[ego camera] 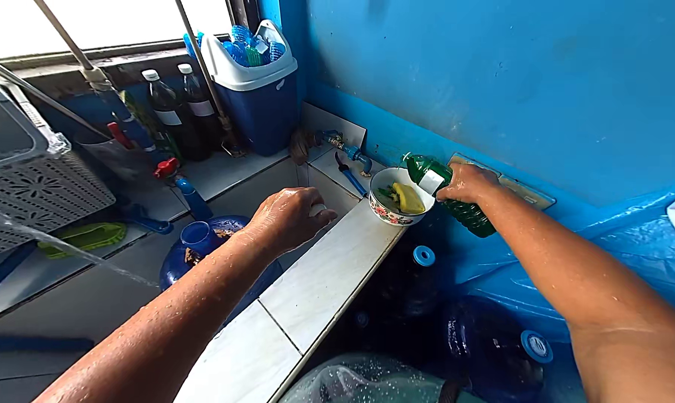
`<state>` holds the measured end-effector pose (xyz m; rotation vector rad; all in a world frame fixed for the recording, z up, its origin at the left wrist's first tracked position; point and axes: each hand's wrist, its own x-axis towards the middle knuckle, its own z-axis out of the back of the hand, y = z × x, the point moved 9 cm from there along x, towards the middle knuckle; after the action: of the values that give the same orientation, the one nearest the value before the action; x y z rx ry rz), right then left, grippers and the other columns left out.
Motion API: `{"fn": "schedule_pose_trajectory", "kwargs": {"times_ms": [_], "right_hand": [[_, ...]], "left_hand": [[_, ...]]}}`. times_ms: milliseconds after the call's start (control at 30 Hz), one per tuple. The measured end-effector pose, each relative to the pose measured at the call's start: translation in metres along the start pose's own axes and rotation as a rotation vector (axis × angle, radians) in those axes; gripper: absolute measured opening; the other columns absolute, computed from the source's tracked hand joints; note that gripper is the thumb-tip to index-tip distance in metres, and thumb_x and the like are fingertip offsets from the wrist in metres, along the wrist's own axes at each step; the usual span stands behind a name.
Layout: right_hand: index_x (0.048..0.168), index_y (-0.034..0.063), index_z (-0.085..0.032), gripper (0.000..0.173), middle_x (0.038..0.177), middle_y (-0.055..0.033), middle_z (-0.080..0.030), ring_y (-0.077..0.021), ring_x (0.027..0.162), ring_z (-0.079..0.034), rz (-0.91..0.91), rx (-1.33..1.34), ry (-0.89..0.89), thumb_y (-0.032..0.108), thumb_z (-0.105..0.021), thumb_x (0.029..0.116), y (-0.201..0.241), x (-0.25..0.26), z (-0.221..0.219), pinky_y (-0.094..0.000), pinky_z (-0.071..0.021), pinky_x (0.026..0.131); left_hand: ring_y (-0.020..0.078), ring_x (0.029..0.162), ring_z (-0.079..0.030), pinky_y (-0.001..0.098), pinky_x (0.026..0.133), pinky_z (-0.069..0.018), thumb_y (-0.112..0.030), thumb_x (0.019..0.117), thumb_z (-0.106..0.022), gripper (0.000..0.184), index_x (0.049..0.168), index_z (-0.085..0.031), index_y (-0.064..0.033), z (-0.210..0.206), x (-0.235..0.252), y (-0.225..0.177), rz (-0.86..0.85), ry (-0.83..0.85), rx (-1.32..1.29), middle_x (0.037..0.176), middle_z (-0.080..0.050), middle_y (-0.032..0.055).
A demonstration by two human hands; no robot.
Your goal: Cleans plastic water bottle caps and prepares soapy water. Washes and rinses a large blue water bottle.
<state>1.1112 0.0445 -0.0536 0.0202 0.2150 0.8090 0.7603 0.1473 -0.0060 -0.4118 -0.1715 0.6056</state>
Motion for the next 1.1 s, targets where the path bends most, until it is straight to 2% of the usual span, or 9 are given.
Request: {"fn": "schedule_pose_trajectory", "kwargs": {"times_ms": [200, 433, 567, 667, 767, 867, 933, 1000, 1100], "right_hand": [[0.131, -0.0037, -0.057, 0.069, 0.122, -0.03, -0.065, -0.0482, 0.117, -0.061, -0.015, -0.023, -0.012, 0.034, -0.087, 0.0813, 0.002, 0.0, 0.006, -0.0702, -0.0447, 0.095], [0.129, -0.0063, -0.058, 0.069, 0.122, -0.0317, -0.064, -0.0489, 0.118, -0.06, 0.0, 0.009, -0.016, 0.033, -0.087, 0.0807, 0.003, 0.006, 0.004, -0.0703, -0.0441, 0.096], [0.13, -0.0107, -0.055, 0.078, 0.119, -0.0346, -0.063, -0.0508, 0.117, -0.06, 0.05, 0.258, -0.116, 0.032, -0.092, 0.0749, -0.005, 0.015, -0.004, -0.071, -0.0438, 0.098], [0.132, -0.0107, -0.052, 0.079, 0.12, -0.0342, -0.062, -0.0483, 0.117, -0.06, 0.087, 0.564, -0.205, 0.027, -0.093, 0.0759, -0.002, 0.006, -0.01, -0.0675, -0.0449, 0.1], [0.135, -0.0081, -0.051, 0.075, 0.119, -0.0296, -0.065, -0.0403, 0.113, -0.065, 0.217, 0.783, -0.276, 0.024, -0.089, 0.0781, 0.02, -0.021, -0.012, -0.0611, -0.0492, 0.1], [0.135, -0.0044, -0.051, 0.078, 0.112, -0.0215, -0.069, -0.031, 0.103, -0.07, 0.442, 0.798, -0.278, 0.026, -0.089, 0.0738, 0.064, -0.059, -0.012, -0.0547, -0.0559, 0.093], [0.135, -0.003, -0.053, 0.083, 0.108, -0.019, -0.071, -0.0303, 0.1, -0.071, 0.561, 0.708, -0.227, 0.029, -0.09, 0.0687, 0.099, -0.083, -0.016, -0.0553, -0.0569, 0.09], [0.136, -0.0037, -0.053, 0.086, 0.106, -0.0212, -0.071, -0.0351, 0.1, -0.071, 0.653, 0.596, -0.175, 0.033, -0.091, 0.0685, 0.131, -0.101, -0.021, -0.0595, -0.0551, 0.089], [0.138, -0.0042, -0.054, 0.088, 0.105, -0.0228, -0.072, -0.0393, 0.1, -0.071, 0.725, 0.48, -0.139, 0.039, -0.088, 0.0694, 0.162, -0.113, -0.029, -0.063, -0.0536, 0.088]], "left_hand": [[0.0234, 0.076, -0.065, 0.0467, 0.071, -0.0524, -0.03, 0.0996, -0.068, 0.025, 0.101, -0.072, -0.0056, -0.003, -0.003, -0.003, 0.003, -0.037, 0.004, 0.084, -0.068, 0.0089], [0.0222, 0.078, -0.064, 0.0463, 0.073, -0.0522, -0.033, 0.1006, -0.066, 0.026, 0.103, -0.072, -0.0068, -0.015, -0.002, 0.001, 0.036, 0.046, 0.023, 0.085, -0.067, 0.0077], [0.0242, 0.083, -0.067, 0.0483, 0.078, -0.0533, -0.031, 0.1022, -0.064, 0.027, 0.106, -0.074, -0.0062, -0.016, -0.002, 0.001, 0.006, 0.017, -0.021, 0.091, -0.07, 0.0101], [0.0244, 0.085, -0.066, 0.0464, 0.079, -0.054, -0.03, 0.102, -0.064, 0.027, 0.107, -0.075, -0.0057, -0.012, 0.0, 0.001, -0.057, -0.087, -0.137, 0.096, -0.069, 0.0121], [0.0235, 0.088, -0.068, 0.0464, 0.084, -0.0553, -0.027, 0.1031, -0.062, 0.029, 0.118, -0.073, -0.0051, 0.0, 0.01, 0.008, 0.0, -0.173, -0.362, 0.101, -0.072, 0.0131], [0.0157, 0.091, -0.069, 0.0364, 0.087, -0.0573, -0.02, 0.0999, -0.067, 0.032, 0.126, -0.066, -0.0011, 0.015, 0.021, 0.02, 0.099, -0.331, -0.751, 0.103, -0.071, 0.0101], [0.0103, 0.087, -0.069, 0.0279, 0.081, -0.0581, -0.01, 0.0964, -0.07, 0.024, 0.119, -0.067, -0.0007, 0.023, 0.022, 0.023, 0.158, -0.44, -1.042, 0.099, -0.071, 0.0056], [0.0088, 0.082, -0.069, 0.0251, 0.077, -0.0581, -0.005, 0.0956, -0.069, 0.014, 0.109, -0.069, -0.0006, 0.028, 0.021, 0.022, 0.161, -0.461, -1.194, 0.092, -0.072, 0.003], [0.0074, 0.08, -0.068, 0.0244, 0.076, -0.0582, -0.006, 0.0934, -0.072, 0.013, 0.105, -0.072, 0.0, 0.035, 0.012, 0.032, 0.153, -0.398, -1.051, 0.09, -0.072, 0.0033]]}}
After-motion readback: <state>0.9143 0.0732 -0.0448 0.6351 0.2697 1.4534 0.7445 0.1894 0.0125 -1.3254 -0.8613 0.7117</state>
